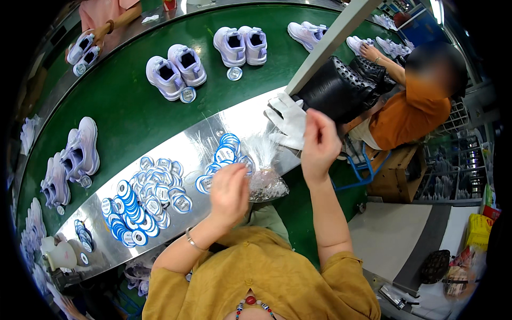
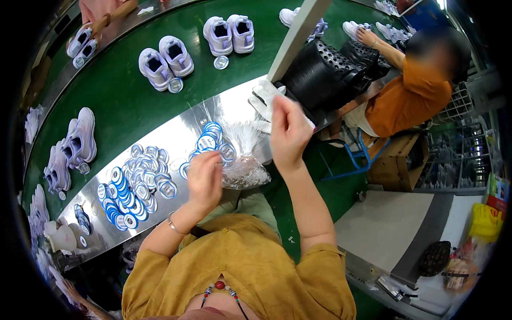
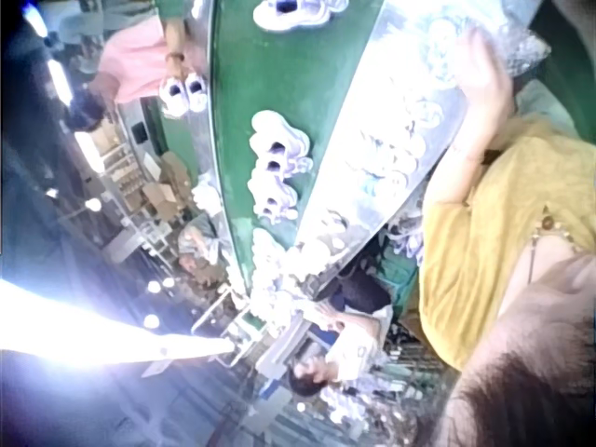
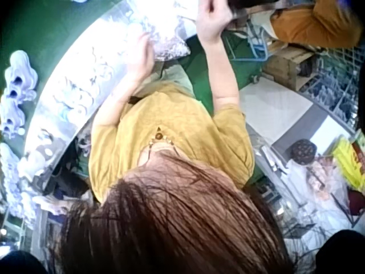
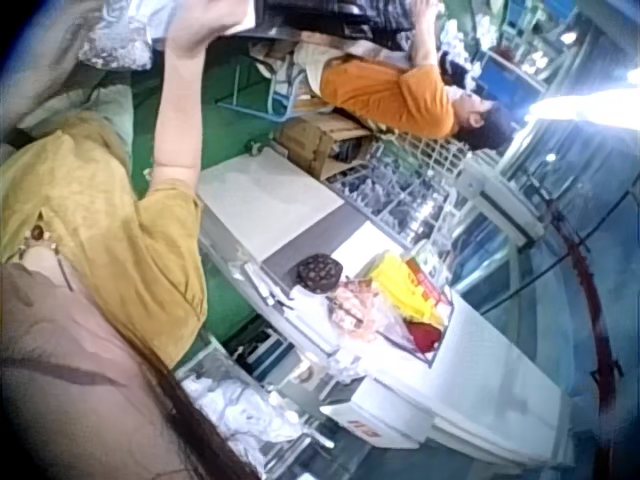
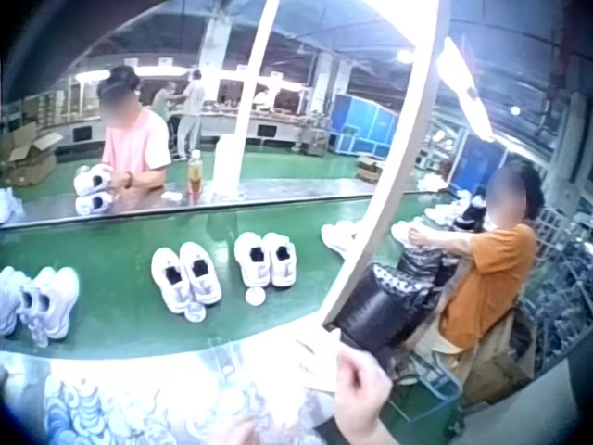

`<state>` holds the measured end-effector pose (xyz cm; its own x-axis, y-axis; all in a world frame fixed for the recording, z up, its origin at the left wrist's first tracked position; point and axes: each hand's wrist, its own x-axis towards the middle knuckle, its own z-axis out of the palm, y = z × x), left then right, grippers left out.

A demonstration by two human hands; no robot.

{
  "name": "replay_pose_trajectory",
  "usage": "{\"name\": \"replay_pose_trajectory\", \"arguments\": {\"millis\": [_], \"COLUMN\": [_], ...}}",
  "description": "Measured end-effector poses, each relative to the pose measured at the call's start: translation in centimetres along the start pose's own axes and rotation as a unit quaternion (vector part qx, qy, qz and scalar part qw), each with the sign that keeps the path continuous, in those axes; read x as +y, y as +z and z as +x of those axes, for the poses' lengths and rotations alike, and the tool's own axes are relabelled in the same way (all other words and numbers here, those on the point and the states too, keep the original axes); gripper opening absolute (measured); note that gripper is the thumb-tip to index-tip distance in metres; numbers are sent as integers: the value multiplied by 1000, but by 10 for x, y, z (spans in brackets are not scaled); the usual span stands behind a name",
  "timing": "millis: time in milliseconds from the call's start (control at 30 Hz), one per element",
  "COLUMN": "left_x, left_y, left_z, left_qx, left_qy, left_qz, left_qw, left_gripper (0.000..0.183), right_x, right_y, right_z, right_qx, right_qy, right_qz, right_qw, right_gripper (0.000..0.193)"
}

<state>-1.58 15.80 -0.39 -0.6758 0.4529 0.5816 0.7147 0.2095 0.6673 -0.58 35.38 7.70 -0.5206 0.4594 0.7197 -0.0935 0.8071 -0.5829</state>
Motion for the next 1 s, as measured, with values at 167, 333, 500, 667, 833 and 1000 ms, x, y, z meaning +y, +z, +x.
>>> {"name": "replay_pose_trajectory", "arguments": {"millis": [167, 333, 500, 667, 833, 1000], "left_x": [18, 21, 15, 8, 5, -7], "left_y": [-37, -42, -60, -87, -100, -126], "left_z": [-10, -39, -58, -69, -81, -93], "left_qx": [-79, -124, -73, -46, 8, 42], "left_qy": [-228, -353, -339, -338, -324, -282], "left_qz": [-177, -371, -357, -274, -218, -91], "left_qw": [954, 850, 867, 899, 921, 954], "left_gripper": [14, 11, 9, 8, 5, 6], "right_x": [-34, -59, -70, -81, -99, -102], "right_y": [16, 36, 46, 47, 61, 76], "right_z": [-64, -102, -120, -131, -140, -127], "right_qx": [-150, -231, -268, -387, -470, -430], "right_qy": [-40, -11, 57, 359, 236, 226], "right_qz": [76, 129, 198, 455, 398, 408], "right_qw": [985, 964, 941, 717, 752, 773], "right_gripper": [16, 14, 10, 11, 9, 11]}}
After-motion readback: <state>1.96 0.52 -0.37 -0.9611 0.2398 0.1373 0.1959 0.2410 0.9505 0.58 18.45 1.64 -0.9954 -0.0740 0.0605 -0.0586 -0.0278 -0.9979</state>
